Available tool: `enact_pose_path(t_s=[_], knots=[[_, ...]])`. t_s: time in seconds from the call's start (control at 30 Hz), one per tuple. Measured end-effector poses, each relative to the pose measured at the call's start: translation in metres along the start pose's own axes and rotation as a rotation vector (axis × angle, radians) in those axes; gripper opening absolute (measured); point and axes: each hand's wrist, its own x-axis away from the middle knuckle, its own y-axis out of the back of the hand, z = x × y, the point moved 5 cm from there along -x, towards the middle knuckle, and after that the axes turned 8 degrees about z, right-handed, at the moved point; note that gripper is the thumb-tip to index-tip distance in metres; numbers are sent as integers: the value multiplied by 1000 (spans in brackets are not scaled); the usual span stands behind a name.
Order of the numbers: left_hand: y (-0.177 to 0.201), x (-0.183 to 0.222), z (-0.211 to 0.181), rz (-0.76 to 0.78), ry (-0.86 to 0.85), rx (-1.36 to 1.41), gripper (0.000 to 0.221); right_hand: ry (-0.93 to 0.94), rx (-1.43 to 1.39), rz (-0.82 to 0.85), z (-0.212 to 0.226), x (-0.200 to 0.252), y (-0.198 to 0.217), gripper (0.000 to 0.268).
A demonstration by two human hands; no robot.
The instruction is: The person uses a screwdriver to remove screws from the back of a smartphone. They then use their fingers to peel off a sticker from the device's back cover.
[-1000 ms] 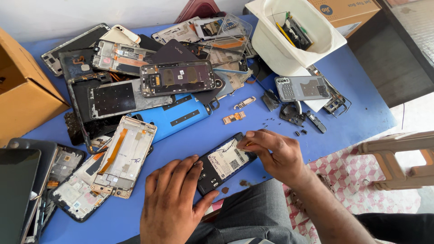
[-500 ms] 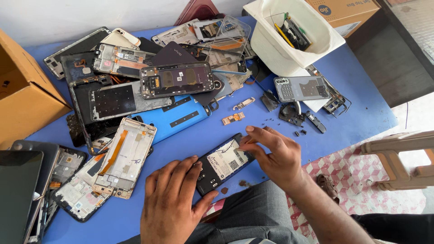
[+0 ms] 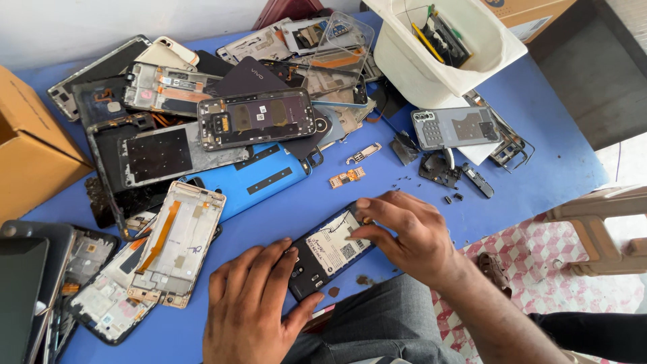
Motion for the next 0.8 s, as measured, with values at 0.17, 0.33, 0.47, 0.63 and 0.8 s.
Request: enact_pose_path(t_s=[0.17,0.33,0.47,0.63,0.8], knots=[[-5,0,5,3,-38,13,68,21,-174,16,-4,-3,9,49],[-13,5,13,-76,-85,-1,65,-108,-67,111,-8,-6,10,44],[-34,16,22,-146,-112,-77,61,-22,-222,130,-10,-4,14,46],[-69,41,58,103,-319,-210,35,-133,-259,-58,-19,1,8,63],[-99,64,64,-156,-347,-279,30,-153,-420,81,-19,-4,12,23]])
